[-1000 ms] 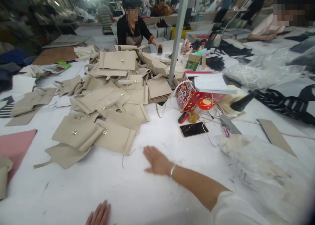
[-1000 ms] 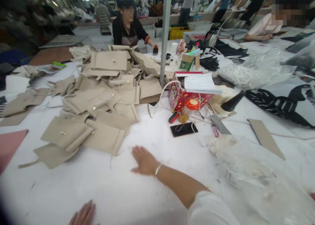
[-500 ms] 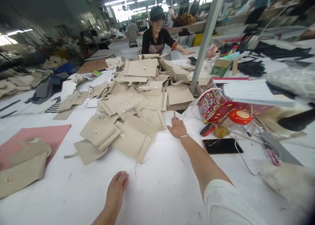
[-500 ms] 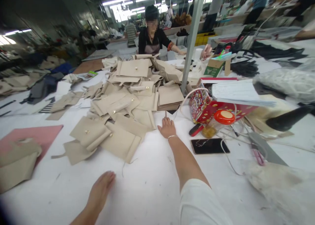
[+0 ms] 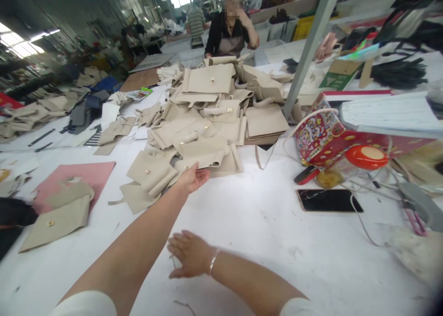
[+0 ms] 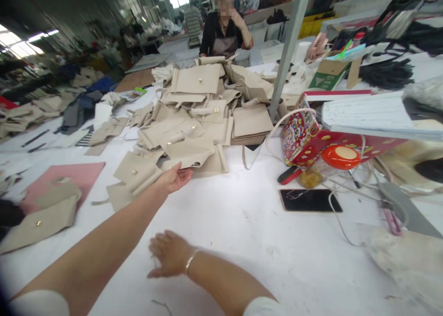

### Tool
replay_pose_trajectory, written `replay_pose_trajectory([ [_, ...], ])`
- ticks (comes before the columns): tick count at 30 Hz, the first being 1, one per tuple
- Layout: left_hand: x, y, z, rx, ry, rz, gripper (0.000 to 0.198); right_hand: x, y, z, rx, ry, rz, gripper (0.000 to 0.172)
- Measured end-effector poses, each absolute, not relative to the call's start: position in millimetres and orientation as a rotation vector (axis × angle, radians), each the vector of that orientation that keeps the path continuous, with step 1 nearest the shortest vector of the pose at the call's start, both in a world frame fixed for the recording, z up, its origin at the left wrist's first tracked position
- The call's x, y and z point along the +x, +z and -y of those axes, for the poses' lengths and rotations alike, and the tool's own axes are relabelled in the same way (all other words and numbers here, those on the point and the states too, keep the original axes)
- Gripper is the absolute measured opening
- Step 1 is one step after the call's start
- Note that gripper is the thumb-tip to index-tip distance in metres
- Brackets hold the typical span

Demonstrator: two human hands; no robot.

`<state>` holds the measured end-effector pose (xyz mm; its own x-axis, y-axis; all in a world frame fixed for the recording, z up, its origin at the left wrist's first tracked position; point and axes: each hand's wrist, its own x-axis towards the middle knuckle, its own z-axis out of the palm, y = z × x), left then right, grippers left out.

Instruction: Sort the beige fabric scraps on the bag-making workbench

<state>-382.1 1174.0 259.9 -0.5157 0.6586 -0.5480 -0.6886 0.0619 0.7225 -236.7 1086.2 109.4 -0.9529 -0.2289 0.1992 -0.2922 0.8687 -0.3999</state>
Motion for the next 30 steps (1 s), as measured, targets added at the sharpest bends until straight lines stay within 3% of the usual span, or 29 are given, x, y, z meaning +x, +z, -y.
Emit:
replay_pose_trajectory([
  [2,-388.1,259.0,-1154.0,0.106,1.5,-1.464,0.046,-225.5,118.2,-1086.1,0.47,0.71,2.835,0.078],
  [4,-394.2,245.2,-1119.9,0.338,1.342,-1.704,0.05,-219.3,134.9,-1131.4,0.131,0.642,2.839,0.072],
  [6,-401.2,220.6,-1076.0,0.637,1.236,-2.043,0.04,-225.0,144.8,-1183.0,-0.393,0.488,2.83,0.067],
  [8,-408.1,190.4,-1026.2,0.941,1.103,-2.413,0.03,-237.1,140.0,-1193.4,-0.56,0.399,2.819,0.069],
  [12,-411.3,134.3,-917.5,1.113,0.675,-2.854,0.055,-238.1,105.4,-1051.1,-0.047,0.495,2.926,0.086],
  [14,-406.3,113.3,-861.6,1.048,0.507,-2.982,0.065,-225.6,90.8,-972.5,0.274,0.507,2.889,0.086],
  [16,-400.3,96.2,-809.2,0.953,0.445,-3.098,0.069,-205.6,87.4,-953.0,0.381,0.514,2.854,0.08],
  [18,-395.1,82.9,-766.9,0.876,0.419,-3.117,0.074,-173.5,100.0,-1004.0,0.086,0.492,2.901,0.077],
  [22,-386.3,73.2,-730.8,0.714,0.401,-3.106,0.076,-110.5,143.6,-1173.7,-1.259,0.157,2.739,0.071],
  [24,-384.1,76.0,-732.0,0.693,0.442,-3.092,0.077,-111.6,144.4,-1191.3,-1.466,0.082,2.677,0.075],
  [26,-384.3,79.6,-735.5,0.681,0.501,-3.083,0.077,-133.3,127.4,-1131.0,-1.299,0.128,2.786,0.081],
  [30,-388.8,82.5,-729.2,0.721,0.561,-3.003,0.076,-178.5,88.6,-906.9,-0.565,0.444,2.996,0.092],
])
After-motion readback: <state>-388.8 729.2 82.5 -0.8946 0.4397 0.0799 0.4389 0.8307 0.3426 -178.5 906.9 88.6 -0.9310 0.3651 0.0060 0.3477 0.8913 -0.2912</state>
